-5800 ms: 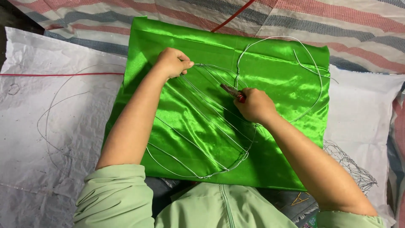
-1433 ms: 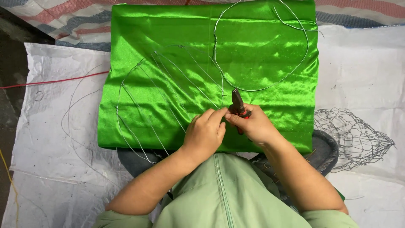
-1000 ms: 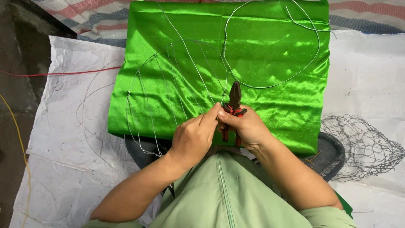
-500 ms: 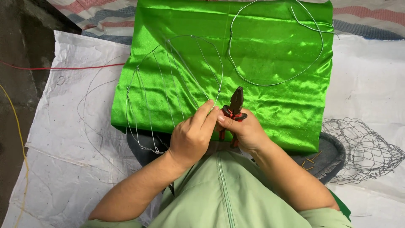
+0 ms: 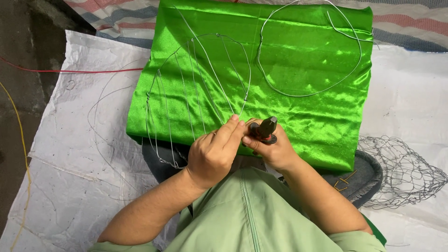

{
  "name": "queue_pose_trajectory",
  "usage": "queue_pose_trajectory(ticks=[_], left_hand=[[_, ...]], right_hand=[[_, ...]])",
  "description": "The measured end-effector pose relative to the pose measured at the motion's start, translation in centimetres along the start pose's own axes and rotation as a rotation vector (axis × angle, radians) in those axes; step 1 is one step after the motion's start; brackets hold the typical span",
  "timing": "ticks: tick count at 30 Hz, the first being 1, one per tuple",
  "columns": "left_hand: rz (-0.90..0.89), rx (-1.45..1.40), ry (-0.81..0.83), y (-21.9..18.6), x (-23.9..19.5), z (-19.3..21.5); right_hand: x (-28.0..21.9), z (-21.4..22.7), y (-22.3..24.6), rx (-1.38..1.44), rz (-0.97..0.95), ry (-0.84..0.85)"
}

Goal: The person is constructing a wire mesh by cutting segments of wire and bending them around a circular frame.

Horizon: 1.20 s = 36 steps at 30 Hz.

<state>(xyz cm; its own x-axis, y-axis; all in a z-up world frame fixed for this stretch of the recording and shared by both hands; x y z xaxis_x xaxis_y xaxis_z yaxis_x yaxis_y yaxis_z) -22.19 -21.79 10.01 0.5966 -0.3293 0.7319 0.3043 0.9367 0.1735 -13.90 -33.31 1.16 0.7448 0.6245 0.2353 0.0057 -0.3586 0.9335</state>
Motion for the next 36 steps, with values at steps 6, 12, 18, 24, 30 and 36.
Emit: queue_pose_trajectory(ticks=[6,12,18,24,30,36], left_hand=[[0.006,-0.049,-0.062,-0.2,-1.1,-0.2],[0.221,-0.198,-0.061,-0.2,-1.4,0.7],[0.397,-0.58,0.024,0.7,-0.9,1.0],[0.242,-0.232,0.115,0.5,-1.9,0.3],[0.155,-0.056,0.012,1.0,-1.4,1.6],[0.129,-0.094,-0.029,1.6,-0.5,2.9]], right_hand=[[1.1,0.0,-0.6,-0.189,0.363,0.033],[1.4,0.9,1.0,-0.334,0.152,0.02],[1.5,0.3,3.3,-0.492,0.18,0.086],[0.6,0.2,1.5,-0.376,0.024,0.047],[0.1,-1.2,-0.2,-0.185,-0.043,-0.023],[0.9,-2.3,1.4,-0.338,0.103,-0.076]])
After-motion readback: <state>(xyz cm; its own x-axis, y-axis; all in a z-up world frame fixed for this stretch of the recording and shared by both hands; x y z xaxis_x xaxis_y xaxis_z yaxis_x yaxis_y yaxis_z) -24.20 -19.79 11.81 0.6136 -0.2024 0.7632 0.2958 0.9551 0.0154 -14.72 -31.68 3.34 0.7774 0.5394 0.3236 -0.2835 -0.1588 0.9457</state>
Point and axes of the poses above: each hand's wrist, its own x-axis towards the middle knuckle, its own z-axis out of the back of the hand, y = z × x, the point moved 5 cm from there along x, towards the middle knuckle, and after that the axes turned 4 degrees about -z, right-handed, at the moved point
